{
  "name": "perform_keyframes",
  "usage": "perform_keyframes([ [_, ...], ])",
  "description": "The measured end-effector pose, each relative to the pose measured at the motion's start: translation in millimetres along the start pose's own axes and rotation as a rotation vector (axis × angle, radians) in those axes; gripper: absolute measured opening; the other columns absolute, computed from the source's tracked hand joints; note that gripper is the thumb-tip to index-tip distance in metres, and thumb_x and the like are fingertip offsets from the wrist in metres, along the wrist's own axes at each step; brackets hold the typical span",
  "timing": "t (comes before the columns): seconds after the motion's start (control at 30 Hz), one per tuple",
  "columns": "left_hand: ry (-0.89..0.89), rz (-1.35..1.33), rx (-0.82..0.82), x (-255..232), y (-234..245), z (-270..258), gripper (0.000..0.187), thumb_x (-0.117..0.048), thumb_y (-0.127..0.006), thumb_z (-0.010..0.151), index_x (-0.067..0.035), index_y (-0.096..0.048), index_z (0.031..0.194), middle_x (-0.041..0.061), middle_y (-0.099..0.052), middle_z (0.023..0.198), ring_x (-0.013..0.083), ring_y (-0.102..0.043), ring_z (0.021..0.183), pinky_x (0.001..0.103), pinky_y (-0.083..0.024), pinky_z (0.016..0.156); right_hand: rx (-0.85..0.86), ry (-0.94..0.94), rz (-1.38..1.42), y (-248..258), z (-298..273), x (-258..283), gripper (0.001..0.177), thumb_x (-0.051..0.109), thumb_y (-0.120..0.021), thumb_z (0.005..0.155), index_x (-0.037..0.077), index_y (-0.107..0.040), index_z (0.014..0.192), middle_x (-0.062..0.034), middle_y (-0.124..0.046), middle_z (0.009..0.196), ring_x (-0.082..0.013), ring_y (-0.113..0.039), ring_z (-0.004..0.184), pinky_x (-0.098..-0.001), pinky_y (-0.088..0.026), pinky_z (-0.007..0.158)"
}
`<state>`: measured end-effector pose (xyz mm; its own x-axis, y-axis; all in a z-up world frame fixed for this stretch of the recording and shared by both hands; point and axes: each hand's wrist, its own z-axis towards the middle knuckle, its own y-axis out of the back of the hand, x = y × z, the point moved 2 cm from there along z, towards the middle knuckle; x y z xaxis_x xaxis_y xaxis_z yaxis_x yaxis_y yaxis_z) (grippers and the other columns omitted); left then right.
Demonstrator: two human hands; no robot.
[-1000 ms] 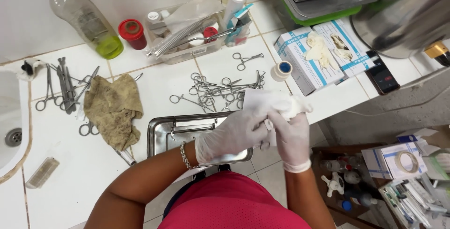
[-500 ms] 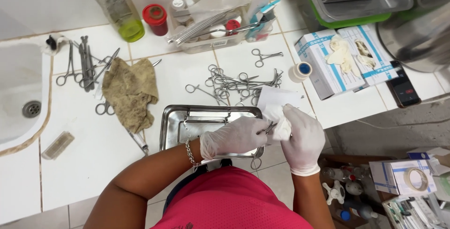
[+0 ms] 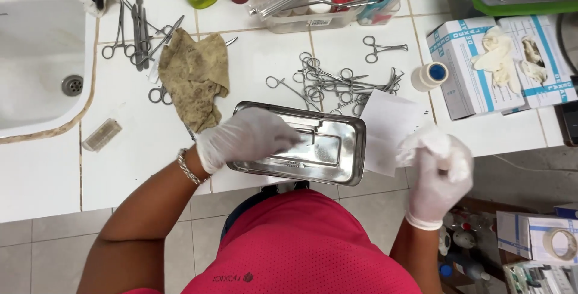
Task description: The person wipes various surgical instruments, including scissors and forceps, with a white cloth and places them into a metal tray. The person handles the instruments one by one, wiping them thoroughly before arranging them inside the tray.
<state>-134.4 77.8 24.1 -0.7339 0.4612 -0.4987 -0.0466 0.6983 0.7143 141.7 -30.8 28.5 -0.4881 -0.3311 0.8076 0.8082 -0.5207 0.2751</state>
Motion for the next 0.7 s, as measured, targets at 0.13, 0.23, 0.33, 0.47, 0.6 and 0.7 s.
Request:
perform_keyframes([
  [0.13,0.001,0.301,-0.043,17.3,-50.7,25.2,0.019,-0.044,-0.058,0.095,-0.038,-0.072,0.105,-0.006,-0.076,0.096,0.0219,-0.073,0.098,0.039,-0.059,0.085,-0.187,-0.121,-0.182,-2.8,-22.0,-24.4,0.019,-0.012,-0.074,0.088,-0.005,-0.068,0.105,-0.0168,-0.066,0.095,-0.0236,-0.059,0.089,-0.0426,-0.051,0.09],
  [0.23,-0.05,0.288,-0.092,21.3,-69.7,41.5,0.02,-0.044,-0.059,0.093,-0.034,-0.073,0.102,-0.001,-0.075,0.094,0.0266,-0.073,0.095,0.042,-0.06,0.08,-0.167,-0.183,-0.145,-5.3,-22.7,-17.4,0.021,-0.013,-0.072,0.087,-0.004,-0.068,0.106,-0.0164,-0.065,0.091,-0.0191,-0.058,0.087,-0.0415,-0.052,0.088],
  [0.33,-0.08,0.223,-0.078,26.3,-84.6,52.7,0.018,-0.045,-0.06,0.092,-0.037,-0.073,0.102,-0.003,-0.074,0.096,0.0255,-0.072,0.096,0.042,-0.061,0.081,-0.162,-0.214,-0.129,-0.7,-25.8,-19.3,0.022,-0.014,-0.071,0.088,-0.004,-0.068,0.107,-0.0156,-0.065,0.089,-0.0171,-0.056,0.085,-0.0407,-0.053,0.087],
  [0.47,-0.114,0.142,-0.069,34.0,-91.2,59.1,0.018,-0.044,-0.06,0.094,-0.032,-0.07,0.105,-0.002,-0.072,0.101,0.0248,-0.071,0.103,0.041,-0.06,0.087,-0.169,-0.256,-0.097,4.5,-26.6,-19.3,0.022,-0.014,-0.07,0.088,-0.004,-0.068,0.107,-0.0145,-0.063,0.088,-0.0151,-0.054,0.085,-0.0399,-0.054,0.086],
  [0.6,-0.183,0.044,-0.149,16.2,-64.1,39.3,0.022,-0.041,-0.054,0.1,-0.021,-0.064,0.105,0.006,-0.069,0.102,0.0317,-0.068,0.104,0.048,-0.059,0.086,-0.15,-0.283,-0.075,16.2,-38.4,-41.1,0.021,-0.011,-0.072,0.09,-0.002,-0.066,0.108,-0.0127,-0.06,0.081,-0.0132,-0.053,0.079,-0.0385,-0.055,0.079],
  [0.7,-0.183,-0.092,-0.198,12.7,-48.3,35.1,0.021,-0.038,-0.05,0.101,-0.03,-0.066,0.113,0.003,-0.071,0.106,0.0303,-0.069,0.106,0.045,-0.059,0.09,-0.07,-0.324,-0.043,20.1,-47.1,-60.4,0.018,-0.012,-0.069,0.089,-0.002,-0.064,0.103,-0.0141,-0.06,0.071,-0.0167,-0.056,0.069,-0.0383,-0.055,0.071],
])
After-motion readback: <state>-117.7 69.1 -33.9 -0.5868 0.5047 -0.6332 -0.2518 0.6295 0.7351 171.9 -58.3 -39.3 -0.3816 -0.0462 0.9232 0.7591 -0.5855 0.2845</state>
